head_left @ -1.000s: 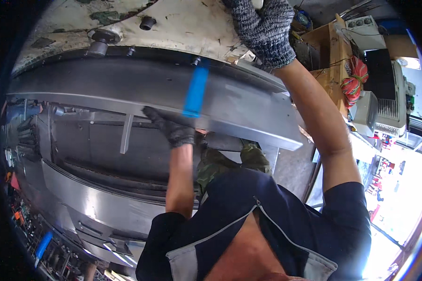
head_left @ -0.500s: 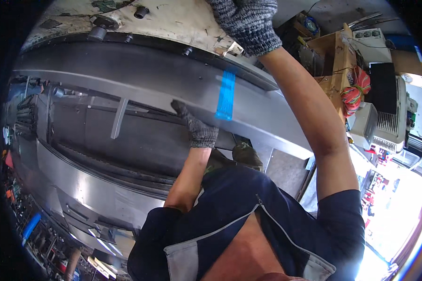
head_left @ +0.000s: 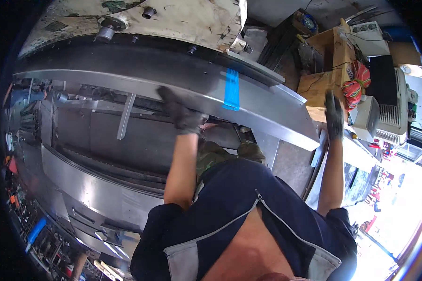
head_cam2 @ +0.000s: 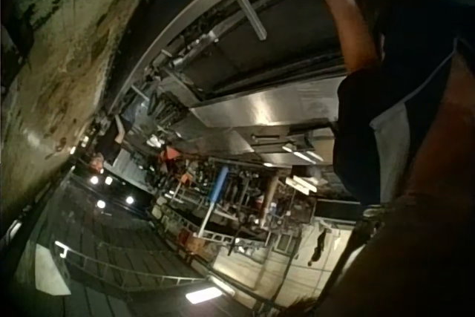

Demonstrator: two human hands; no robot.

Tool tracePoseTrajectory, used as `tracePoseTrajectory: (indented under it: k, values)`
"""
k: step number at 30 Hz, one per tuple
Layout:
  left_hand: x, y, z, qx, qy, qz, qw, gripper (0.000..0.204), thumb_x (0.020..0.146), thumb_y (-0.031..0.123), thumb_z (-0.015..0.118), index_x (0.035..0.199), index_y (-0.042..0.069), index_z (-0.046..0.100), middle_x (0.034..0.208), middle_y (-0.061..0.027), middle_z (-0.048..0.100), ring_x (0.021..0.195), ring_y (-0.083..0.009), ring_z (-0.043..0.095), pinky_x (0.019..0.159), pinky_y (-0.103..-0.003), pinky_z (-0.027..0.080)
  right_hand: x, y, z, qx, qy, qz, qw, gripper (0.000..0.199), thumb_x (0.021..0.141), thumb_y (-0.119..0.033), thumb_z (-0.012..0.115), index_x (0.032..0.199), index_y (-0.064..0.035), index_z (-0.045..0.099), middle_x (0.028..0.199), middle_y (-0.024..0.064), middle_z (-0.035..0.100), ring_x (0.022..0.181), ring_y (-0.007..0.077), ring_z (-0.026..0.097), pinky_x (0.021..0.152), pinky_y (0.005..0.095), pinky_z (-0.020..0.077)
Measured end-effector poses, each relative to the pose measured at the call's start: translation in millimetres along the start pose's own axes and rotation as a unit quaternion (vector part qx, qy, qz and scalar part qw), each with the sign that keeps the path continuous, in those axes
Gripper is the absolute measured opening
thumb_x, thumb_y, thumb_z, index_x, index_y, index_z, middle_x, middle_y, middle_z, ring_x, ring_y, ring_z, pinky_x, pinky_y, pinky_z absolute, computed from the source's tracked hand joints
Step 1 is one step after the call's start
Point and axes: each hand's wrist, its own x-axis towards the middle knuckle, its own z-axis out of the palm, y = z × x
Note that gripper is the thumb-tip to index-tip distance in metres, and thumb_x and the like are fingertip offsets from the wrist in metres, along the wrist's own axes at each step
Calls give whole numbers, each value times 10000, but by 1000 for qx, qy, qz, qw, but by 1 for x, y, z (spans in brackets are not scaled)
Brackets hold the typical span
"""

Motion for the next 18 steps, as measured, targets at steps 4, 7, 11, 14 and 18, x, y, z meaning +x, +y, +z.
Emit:
tracePoseTrajectory:
  k: [4, 7, 11, 14, 18]
  values:
    - [28, 51, 2, -40, 55, 28, 997, 723, 797, 682, 488, 1294, 158, 444, 1325, -57, 440, 1182, -270, 417, 1029, -471, 318, -98, 48, 15, 222, 127, 186, 949, 463, 895, -506, 504, 935, -57, 609, 717, 18, 513, 618, 115, 472, 583, 288, 424]
    - [40, 47, -12, -67, 46, 32, 996, 716, 796, 673, 494, 1291, 158, 450, 1324, -51, 442, 1180, -270, 420, 1031, -467, 318, -127, 32, 37, 366, 55, 384, 846, 444, 874, -528, 535, 876, -89, 600, 614, 3, 456, 482, 121, 403, 518, 320, 422]
    - [43, 49, -16, -70, 34, 21, 997, 703, 796, 669, 489, 1275, 154, 471, 1319, -53, 447, 1199, -266, 400, 1040, -460, 308, -131, 36, 52, 441, 106, 361, 815, 629, 824, -624, 531, 1256, -168, 498, 890, 10, 622, 550, 109, 522, 479, 244, 434]
    - [38, 50, -3, -66, 63, 63, 994, 700, 801, 668, 481, 1264, 144, 489, 1315, -57, 452, 1209, -265, 395, 1053, -462, 289, -129, 23, 55, 480, 124, 360, 790, 648, 807, -665, 512, 1244, -187, 510, 965, 14, 631, 621, 110, 549, 498, 257, 452]
    - [40, 50, -21, -48, 39, 60, 996, 773, 787, 713, 430, 1313, 146, 445, 1373, -75, 399, 1251, -297, 352, 1077, -476, 232, -131, 59, 60, 482, 80, 392, 779, 629, 817, -648, 511, 1155, -120, 558, 809, 55, 620, 522, 137, 503, 482, 287, 434]
